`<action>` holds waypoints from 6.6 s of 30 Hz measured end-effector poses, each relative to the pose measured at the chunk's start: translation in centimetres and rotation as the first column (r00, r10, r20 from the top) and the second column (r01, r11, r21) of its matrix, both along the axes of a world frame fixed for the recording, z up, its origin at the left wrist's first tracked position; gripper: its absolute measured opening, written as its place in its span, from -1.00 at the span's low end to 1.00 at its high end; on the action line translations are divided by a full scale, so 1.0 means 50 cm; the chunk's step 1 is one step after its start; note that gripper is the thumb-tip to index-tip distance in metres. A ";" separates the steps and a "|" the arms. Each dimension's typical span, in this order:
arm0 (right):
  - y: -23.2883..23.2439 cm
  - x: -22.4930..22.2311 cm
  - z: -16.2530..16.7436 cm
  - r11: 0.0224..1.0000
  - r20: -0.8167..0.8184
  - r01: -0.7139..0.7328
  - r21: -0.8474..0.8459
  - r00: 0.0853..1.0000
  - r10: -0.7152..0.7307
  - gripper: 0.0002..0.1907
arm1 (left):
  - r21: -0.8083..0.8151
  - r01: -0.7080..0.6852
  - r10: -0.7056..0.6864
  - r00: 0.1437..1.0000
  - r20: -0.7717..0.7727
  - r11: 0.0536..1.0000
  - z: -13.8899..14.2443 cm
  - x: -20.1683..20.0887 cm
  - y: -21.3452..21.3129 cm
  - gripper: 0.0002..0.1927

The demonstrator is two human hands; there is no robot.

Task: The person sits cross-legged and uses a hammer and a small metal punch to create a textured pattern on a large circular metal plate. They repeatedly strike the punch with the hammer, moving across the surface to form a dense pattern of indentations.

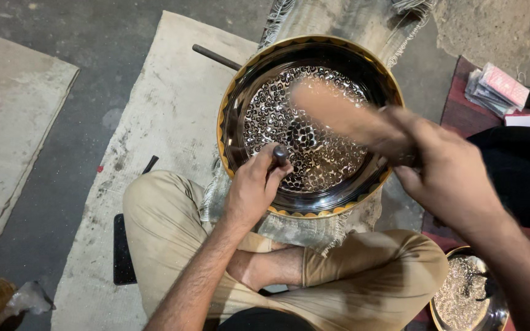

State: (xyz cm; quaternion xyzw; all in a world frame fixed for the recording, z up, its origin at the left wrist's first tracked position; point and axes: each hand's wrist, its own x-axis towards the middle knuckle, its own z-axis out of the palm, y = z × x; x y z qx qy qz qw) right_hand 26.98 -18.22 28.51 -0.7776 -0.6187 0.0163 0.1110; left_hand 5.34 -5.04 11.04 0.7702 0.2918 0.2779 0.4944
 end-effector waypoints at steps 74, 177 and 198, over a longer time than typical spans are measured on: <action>-0.003 -0.038 0.044 0.985 0.496 0.030 -0.171 0.866 0.060 -0.29 | -0.051 -0.049 0.050 0.998 0.026 0.997 0.007 0.005 -0.003 -0.72; 0.010 -0.005 0.023 0.968 0.566 0.016 -0.249 0.814 0.133 -0.46 | -0.106 -0.204 0.213 0.973 0.086 0.973 -0.003 0.031 -0.074 -0.59; 0.063 -0.005 0.046 0.933 0.646 -0.038 -0.358 0.712 0.276 -0.29 | -0.078 -0.221 0.223 0.975 0.021 0.972 -0.012 0.030 -0.076 -0.73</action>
